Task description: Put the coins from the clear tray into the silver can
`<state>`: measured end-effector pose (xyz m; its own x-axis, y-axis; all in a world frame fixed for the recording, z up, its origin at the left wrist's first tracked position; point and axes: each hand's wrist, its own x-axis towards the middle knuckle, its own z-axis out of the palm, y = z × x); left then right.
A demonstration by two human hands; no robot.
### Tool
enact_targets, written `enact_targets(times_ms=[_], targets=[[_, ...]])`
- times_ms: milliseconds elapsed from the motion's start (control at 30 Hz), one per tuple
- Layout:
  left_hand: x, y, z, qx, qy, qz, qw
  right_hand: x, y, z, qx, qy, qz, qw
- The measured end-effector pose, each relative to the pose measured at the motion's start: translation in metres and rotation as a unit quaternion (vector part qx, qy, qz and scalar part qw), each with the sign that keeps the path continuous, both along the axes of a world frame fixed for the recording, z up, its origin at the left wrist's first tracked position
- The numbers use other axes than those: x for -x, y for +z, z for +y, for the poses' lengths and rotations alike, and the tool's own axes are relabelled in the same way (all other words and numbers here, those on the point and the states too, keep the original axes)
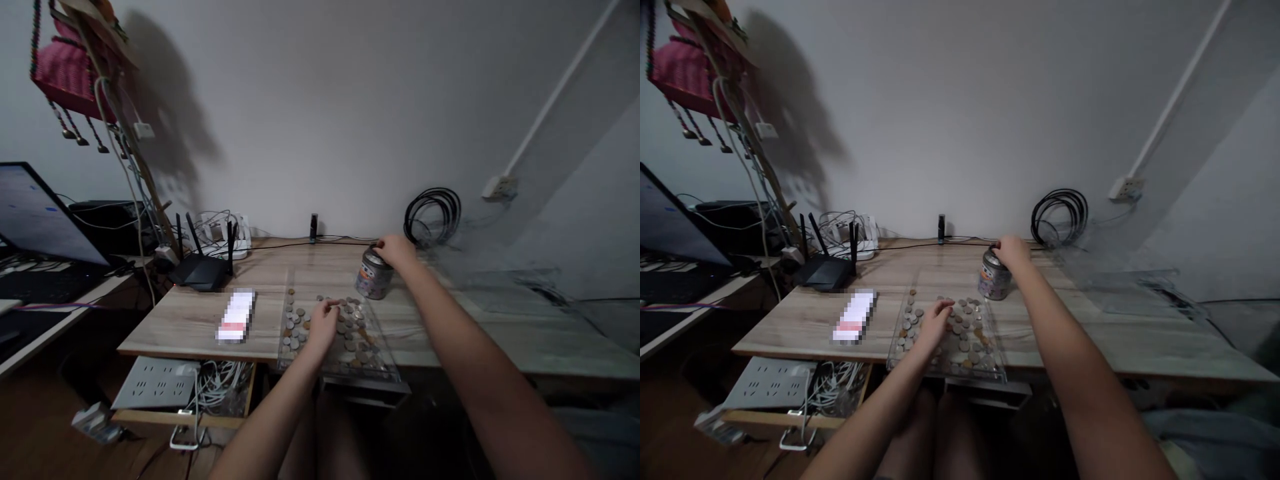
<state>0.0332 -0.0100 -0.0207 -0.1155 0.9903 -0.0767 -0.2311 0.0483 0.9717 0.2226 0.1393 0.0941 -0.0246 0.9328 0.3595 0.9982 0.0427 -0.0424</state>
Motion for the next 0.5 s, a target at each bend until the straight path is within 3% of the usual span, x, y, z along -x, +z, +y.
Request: enact_targets(times_ms=[100,200,267,333,400,467,500], targets=[[0.005,-0.003,-0.012,-0.078,0.003,0.051,0.996,0.025,-0.013,-0.033,-0.002,0.094,0.014,0.995],[0.013,-0.005,-0.022,-0.077,-0.011,0.129,0.989,0.057,-0.054,-0.081,0.074,0.208,-0.001,0.975],[0.021,-0.001,-0.024,-0.059,-0.029,0.26,0.963,0.071,-0.081,-0.109,0.131,0.283,-0.023,0.95],[0.029,0.008,-0.025,-0.038,-0.08,0.442,0.892,0.073,-0.097,-0.127,0.193,0.335,-0.037,0.921],[0.037,0.018,-0.024,-0.029,-0.18,0.582,0.793,0.068,-0.099,-0.134,0.258,0.36,-0.045,0.895],[0.043,0.026,-0.025,-0.042,-0.235,0.656,0.716,0.058,-0.092,-0.134,0.323,0.373,-0.061,0.868],[0.046,0.027,-0.025,-0.047,-0.253,0.672,0.694,0.054,-0.087,-0.134,0.347,0.375,-0.074,0.856]])
